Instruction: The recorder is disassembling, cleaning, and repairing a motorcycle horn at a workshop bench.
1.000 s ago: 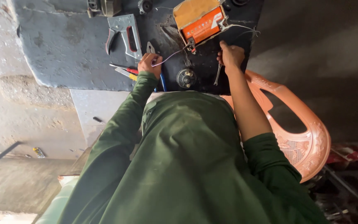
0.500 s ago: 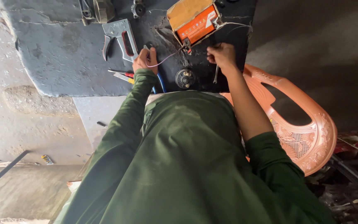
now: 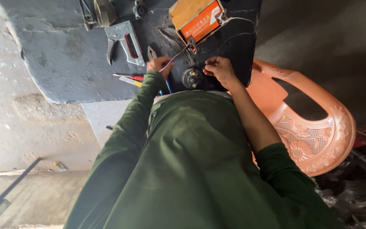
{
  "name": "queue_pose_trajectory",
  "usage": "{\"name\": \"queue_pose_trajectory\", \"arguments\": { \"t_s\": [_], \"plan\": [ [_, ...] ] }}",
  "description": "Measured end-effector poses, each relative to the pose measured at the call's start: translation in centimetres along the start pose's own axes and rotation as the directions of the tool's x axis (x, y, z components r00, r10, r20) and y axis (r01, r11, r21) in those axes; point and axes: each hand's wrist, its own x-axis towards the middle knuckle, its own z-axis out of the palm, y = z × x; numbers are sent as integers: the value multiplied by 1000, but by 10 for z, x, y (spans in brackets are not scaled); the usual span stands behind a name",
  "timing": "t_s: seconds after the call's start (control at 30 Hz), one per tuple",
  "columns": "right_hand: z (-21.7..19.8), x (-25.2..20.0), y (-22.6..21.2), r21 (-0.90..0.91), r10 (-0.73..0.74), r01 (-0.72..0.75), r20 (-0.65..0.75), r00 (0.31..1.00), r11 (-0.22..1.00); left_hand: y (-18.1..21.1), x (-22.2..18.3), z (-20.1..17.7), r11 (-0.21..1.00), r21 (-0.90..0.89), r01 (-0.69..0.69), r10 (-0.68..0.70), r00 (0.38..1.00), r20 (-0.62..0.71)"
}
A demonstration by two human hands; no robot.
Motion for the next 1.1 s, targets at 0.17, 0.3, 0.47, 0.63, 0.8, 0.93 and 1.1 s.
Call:
{"name": "queue_pose_trajectory", "arguments": {
  "t_s": [0.17,0.3,0.47,0.63,0.8,0.93,1.1],
  "plan": [
    [6,-1,5,-14,-23,23,-5,1000,1000,7,2,32,941,-337,-33,65,994,83],
    [9,0,10,-116,-83,85,14,996,990,10,8,46,915,-379,139,-85,984,155],
    [10,3,12,-271,-184,178,2,983,946,6,13,53,969,-244,48,-30,997,74],
    [16,1,6,-316,-181,161,-35,983,935,22,9,46,951,-284,124,-105,991,82],
    [19,-3,0,-369,-189,147,-81,979,918,18,8,50,934,-324,148,-119,987,107],
    [19,-5,-2,-434,-254,202,-64,965,878,24,7,45,886,-412,212,-152,973,174],
    [23,-9,-8,-382,-164,117,-92,982,917,36,3,36,898,-375,229,-166,967,193]
  ]
}}
